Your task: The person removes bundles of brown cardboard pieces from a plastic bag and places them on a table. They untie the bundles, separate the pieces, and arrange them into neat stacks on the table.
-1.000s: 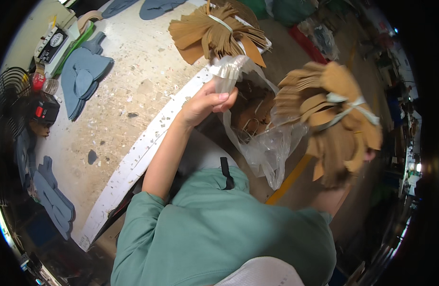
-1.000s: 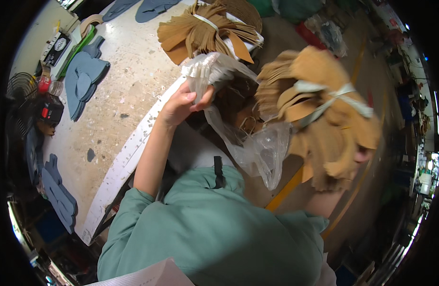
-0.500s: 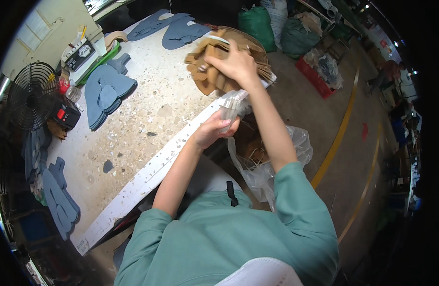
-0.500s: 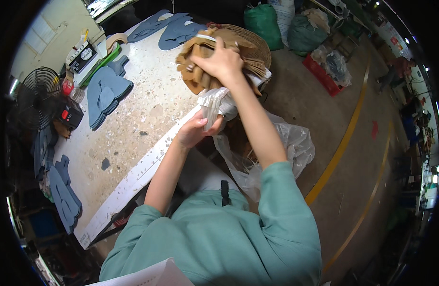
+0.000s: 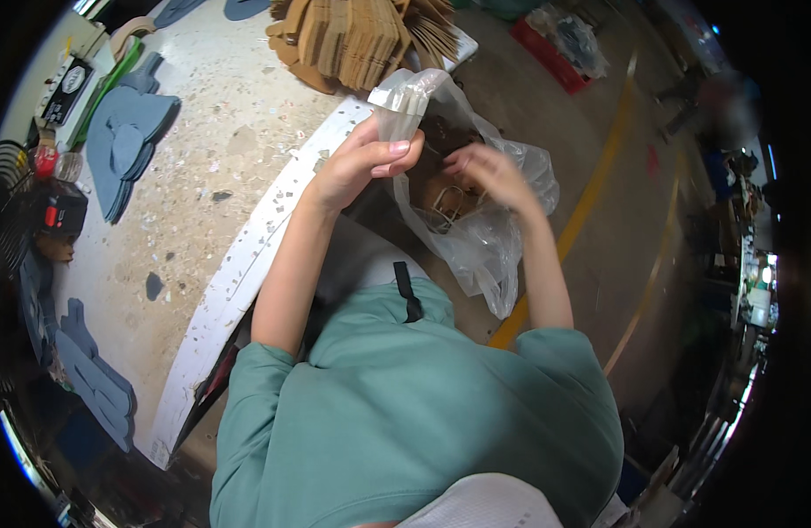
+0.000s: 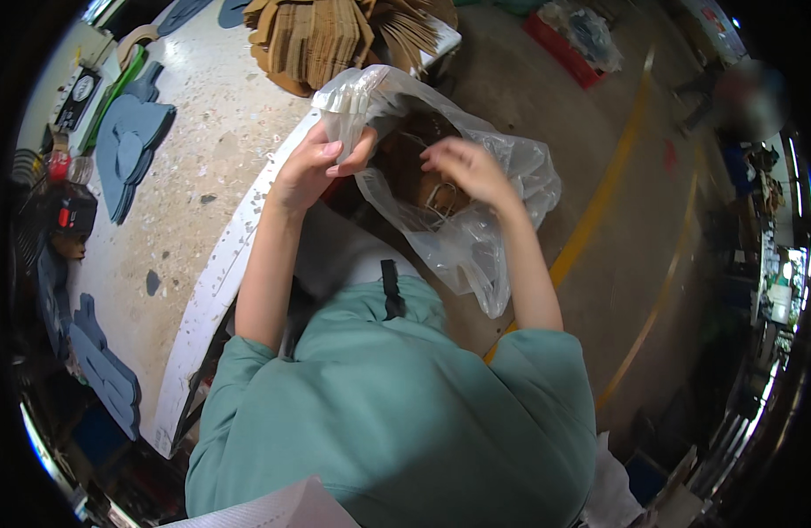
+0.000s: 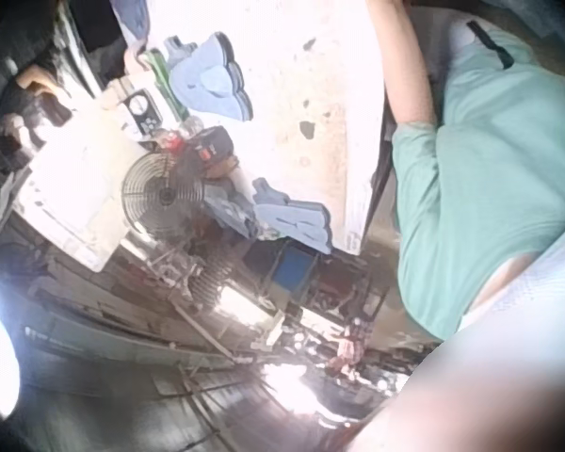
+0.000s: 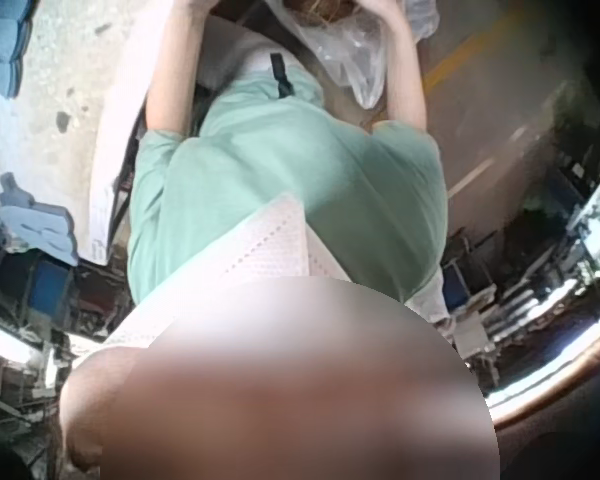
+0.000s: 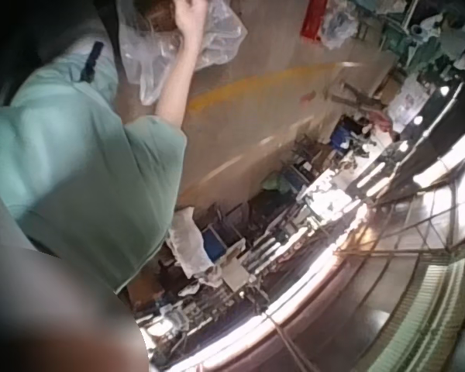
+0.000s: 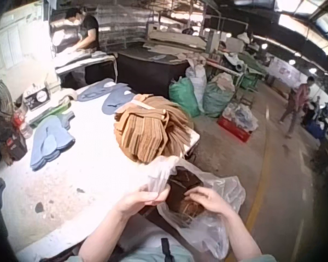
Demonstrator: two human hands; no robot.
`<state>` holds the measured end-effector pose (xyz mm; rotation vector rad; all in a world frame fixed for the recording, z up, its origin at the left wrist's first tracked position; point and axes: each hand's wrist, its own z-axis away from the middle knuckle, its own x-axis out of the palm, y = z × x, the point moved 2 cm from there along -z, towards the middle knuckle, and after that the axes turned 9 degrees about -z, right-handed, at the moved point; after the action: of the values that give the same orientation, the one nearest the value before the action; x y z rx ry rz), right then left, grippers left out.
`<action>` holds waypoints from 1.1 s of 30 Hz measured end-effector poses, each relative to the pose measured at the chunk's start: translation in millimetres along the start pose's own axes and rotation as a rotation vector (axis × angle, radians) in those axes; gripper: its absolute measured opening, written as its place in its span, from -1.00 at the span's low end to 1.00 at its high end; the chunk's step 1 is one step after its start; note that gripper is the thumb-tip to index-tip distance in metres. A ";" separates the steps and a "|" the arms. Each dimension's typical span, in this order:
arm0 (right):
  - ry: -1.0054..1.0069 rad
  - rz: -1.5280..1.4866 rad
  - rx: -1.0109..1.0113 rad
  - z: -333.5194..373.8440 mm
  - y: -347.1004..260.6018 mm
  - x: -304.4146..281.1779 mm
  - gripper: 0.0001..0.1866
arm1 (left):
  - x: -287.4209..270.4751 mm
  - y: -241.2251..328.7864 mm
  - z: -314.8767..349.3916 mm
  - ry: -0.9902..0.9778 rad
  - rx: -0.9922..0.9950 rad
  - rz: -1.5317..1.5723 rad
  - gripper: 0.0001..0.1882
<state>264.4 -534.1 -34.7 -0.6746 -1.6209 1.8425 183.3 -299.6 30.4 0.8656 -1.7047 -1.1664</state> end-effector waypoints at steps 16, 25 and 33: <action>0.342 0.881 0.004 30.9 54.8 -97.0 -0.59 | 49.1 19.1 -5.5 -0.160 -0.071 -0.079 -0.41; -0.606 0.860 0.909 128.7 220.9 -15.2 -0.67 | 45.5 12.3 -0.3 -0.191 -0.117 -0.087 -0.50; 0.198 0.519 0.426 88.8 153.7 -49.0 -0.70 | 29.9 10.3 -1.0 -0.119 -0.082 -0.101 -0.42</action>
<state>220.7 -644.0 -175.9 -1.1065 -0.9301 2.2974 172.3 -323.2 48.4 0.8543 -1.7119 -1.3703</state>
